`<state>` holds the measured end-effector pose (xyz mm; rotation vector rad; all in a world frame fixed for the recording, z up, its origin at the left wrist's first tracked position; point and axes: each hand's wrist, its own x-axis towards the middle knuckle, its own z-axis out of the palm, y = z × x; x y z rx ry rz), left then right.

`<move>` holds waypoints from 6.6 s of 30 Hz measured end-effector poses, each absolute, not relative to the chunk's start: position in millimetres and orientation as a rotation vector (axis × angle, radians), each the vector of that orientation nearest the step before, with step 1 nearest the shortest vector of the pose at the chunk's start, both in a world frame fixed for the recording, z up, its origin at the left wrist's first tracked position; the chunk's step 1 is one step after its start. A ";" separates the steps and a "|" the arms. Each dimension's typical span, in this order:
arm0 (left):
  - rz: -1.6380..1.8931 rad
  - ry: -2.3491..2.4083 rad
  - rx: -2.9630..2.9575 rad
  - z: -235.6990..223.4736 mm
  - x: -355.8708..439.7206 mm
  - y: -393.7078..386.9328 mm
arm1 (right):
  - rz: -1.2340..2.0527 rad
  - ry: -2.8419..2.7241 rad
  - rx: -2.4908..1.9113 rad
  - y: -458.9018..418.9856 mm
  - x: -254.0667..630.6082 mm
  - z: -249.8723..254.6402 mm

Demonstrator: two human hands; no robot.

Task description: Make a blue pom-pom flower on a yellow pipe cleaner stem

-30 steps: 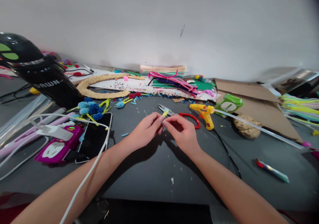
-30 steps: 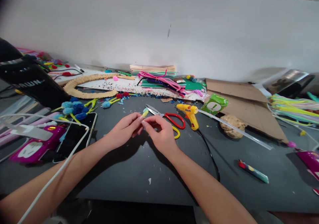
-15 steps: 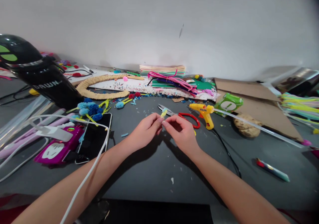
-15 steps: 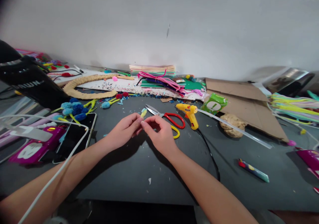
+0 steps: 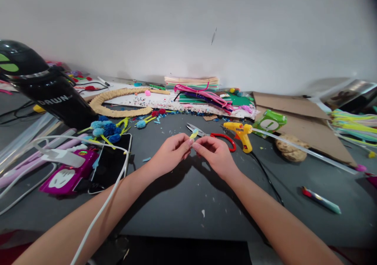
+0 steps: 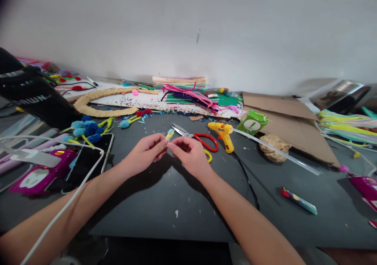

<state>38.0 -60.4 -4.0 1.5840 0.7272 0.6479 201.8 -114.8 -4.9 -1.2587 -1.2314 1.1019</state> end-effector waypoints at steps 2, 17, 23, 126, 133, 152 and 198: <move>0.645 0.749 1.583 -3.0 38.6 -61.2 | 1.098 -1.261 -1.251 -114.6 203.5 -4.8; 0.597 0.788 1.647 2.2 36.8 -61.0 | 0.597 -1.535 -1.311 -120.8 222.2 4.2; 0.555 0.804 1.688 5.6 37.5 -62.1 | 0.538 -1.564 -1.296 -120.6 219.3 3.2; 0.479 0.852 2.040 6.4 23.2 -55.3 | 0.791 -1.595 -1.317 -116.1 229.9 -3.5; 0.474 0.834 2.027 7.6 23.2 -55.6 | 0.804 -1.607 -1.316 -115.8 230.7 -1.3; 0.477 0.782 1.982 6.3 23.0 -54.9 | 0.785 -1.670 -1.287 -120.6 236.6 4.6; 0.401 0.810 1.823 16.2 22.2 -52.5 | 0.582 -1.758 -1.221 -124.8 241.3 14.1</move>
